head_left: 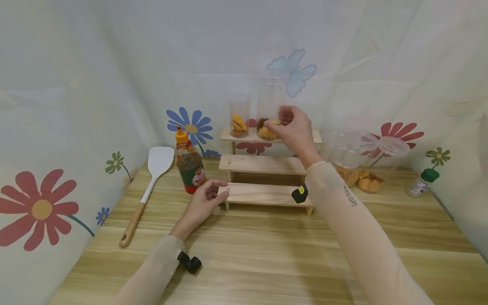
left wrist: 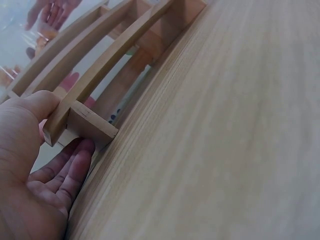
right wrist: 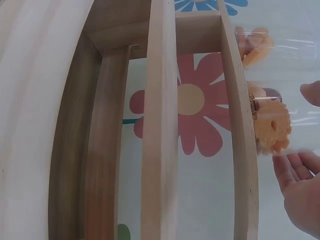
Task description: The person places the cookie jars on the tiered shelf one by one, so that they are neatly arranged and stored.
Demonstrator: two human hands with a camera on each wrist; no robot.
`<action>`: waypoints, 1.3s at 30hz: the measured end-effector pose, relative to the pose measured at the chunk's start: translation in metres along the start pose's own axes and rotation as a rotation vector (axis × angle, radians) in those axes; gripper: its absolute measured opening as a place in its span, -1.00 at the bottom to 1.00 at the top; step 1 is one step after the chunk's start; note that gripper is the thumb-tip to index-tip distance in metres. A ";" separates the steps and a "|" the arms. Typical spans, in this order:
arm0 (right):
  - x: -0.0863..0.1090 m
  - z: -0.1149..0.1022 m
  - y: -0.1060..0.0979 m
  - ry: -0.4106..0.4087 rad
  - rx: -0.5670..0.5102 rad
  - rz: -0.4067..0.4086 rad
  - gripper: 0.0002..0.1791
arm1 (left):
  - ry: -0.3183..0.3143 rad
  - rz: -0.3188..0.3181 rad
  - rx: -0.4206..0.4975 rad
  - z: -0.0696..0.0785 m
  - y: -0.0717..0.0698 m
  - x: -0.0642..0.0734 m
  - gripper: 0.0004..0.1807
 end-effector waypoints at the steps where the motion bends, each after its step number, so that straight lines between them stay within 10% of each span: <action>1: 0.000 0.000 0.000 0.001 0.000 -0.002 -0.21 | -0.003 0.001 0.000 0.000 0.000 0.000 -0.64; 15: 0.017 0.000 -0.005 -0.015 0.019 0.023 -0.10 | 0.007 -0.001 -0.011 0.000 0.000 0.000 -0.65; 39: 0.103 -0.020 -0.079 -0.208 -0.026 0.208 -0.17 | 0.022 -0.004 -0.013 -0.003 -0.001 -0.002 -0.64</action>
Point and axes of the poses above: each hand's wrist, its own x-axis away from the middle knuckle, its own y-axis out of the palm, z = x × y, the point moved 1 cm from there along -x, towards the middle knuckle, and after that the axes turned 15 degrees about -z, right-handed, at the moved point
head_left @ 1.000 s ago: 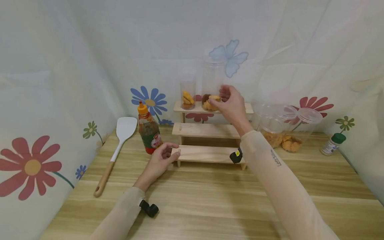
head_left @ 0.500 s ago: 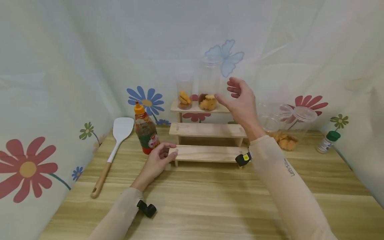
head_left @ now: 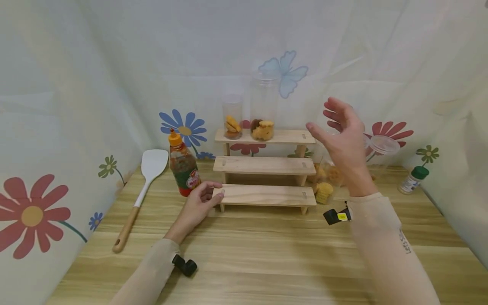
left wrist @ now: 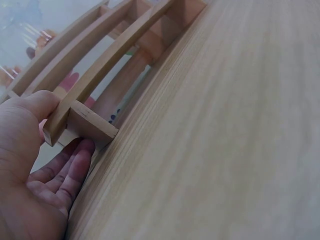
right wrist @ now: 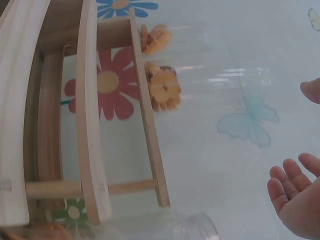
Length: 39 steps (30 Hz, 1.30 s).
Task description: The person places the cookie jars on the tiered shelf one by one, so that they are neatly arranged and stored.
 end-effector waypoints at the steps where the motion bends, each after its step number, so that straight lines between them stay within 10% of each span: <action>1: 0.003 0.001 -0.005 0.008 0.002 0.010 -0.17 | 0.000 0.000 -0.001 0.000 0.000 0.000 -0.64; 17: 0.058 0.049 -0.050 0.185 0.060 0.074 -0.16 | -0.021 0.005 -0.018 0.000 -0.001 0.002 -0.62; 39: 0.093 0.117 -0.032 0.269 -0.028 -0.009 -0.08 | -0.028 0.003 -0.017 0.004 0.000 0.001 -0.64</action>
Point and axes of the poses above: each hand's wrist, its own x-axis away from the middle knuckle, its own y-axis out of the palm, z = x × y, the point moved 1 cm from there along -x, towards the middle knuckle, and after that the axes turned 15 degrees about -z, right-handed, at the moved point
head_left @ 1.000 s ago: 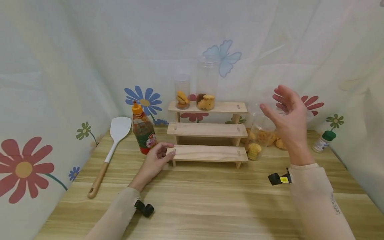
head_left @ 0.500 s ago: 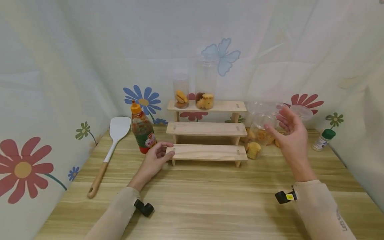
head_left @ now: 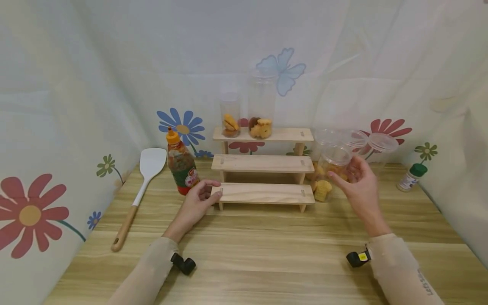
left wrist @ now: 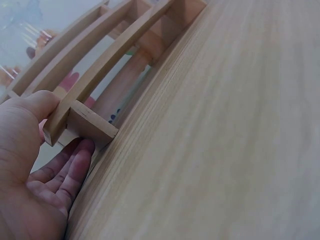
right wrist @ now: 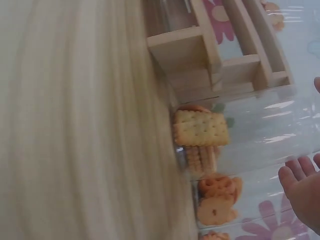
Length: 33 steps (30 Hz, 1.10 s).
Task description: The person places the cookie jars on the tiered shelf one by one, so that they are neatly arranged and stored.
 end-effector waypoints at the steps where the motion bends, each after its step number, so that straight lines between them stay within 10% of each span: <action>1: 0.000 0.003 0.001 -0.002 0.004 0.000 -0.11 | 0.000 -0.001 0.001 0.000 0.000 0.000 -0.65; 11: -0.002 0.025 0.011 0.005 -0.054 -0.018 -0.47 | 0.011 -0.008 0.001 0.001 0.000 0.000 -0.65; 33: -0.003 0.039 0.015 -0.010 -0.035 -0.084 -0.32 | -0.002 -0.003 -0.003 0.000 -0.001 -0.001 -0.64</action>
Point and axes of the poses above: each hand's wrist, its own x-axis away from the middle knuckle, its own y-axis out of the palm, z = x × y, the point moved 1 cm from there along -x, towards the middle knuckle, and after that the axes turned 15 degrees about -z, right-handed, at the moved point
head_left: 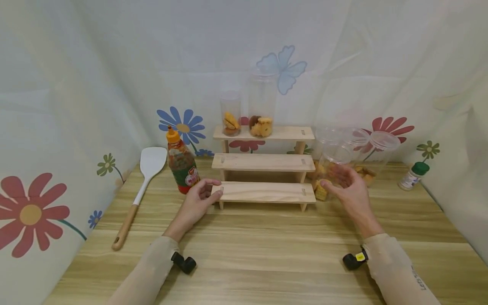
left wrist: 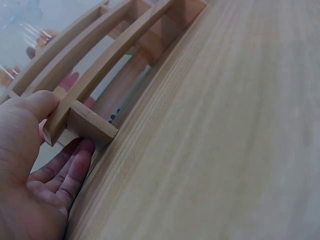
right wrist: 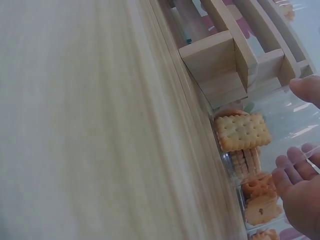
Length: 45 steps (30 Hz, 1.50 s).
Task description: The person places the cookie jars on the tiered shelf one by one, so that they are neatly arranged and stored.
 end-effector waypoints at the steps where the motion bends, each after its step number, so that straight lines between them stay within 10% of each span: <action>1: 0.000 0.000 0.000 0.005 0.005 -0.002 -0.31 | -0.002 0.002 -0.002 0.000 0.000 0.000 -0.64; 45: 0.011 -0.071 -0.022 -0.035 0.164 0.094 -0.29 | 0.001 0.001 0.000 0.000 0.000 0.000 -0.64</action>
Point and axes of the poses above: each hand's wrist, its own x-axis away from the middle knuckle, its own y-axis out of the palm, z = x × y, the point moved 1 cm from there along -x, towards the middle knuckle, and after that the axes turned 15 degrees about -z, right-handed, at the moved point
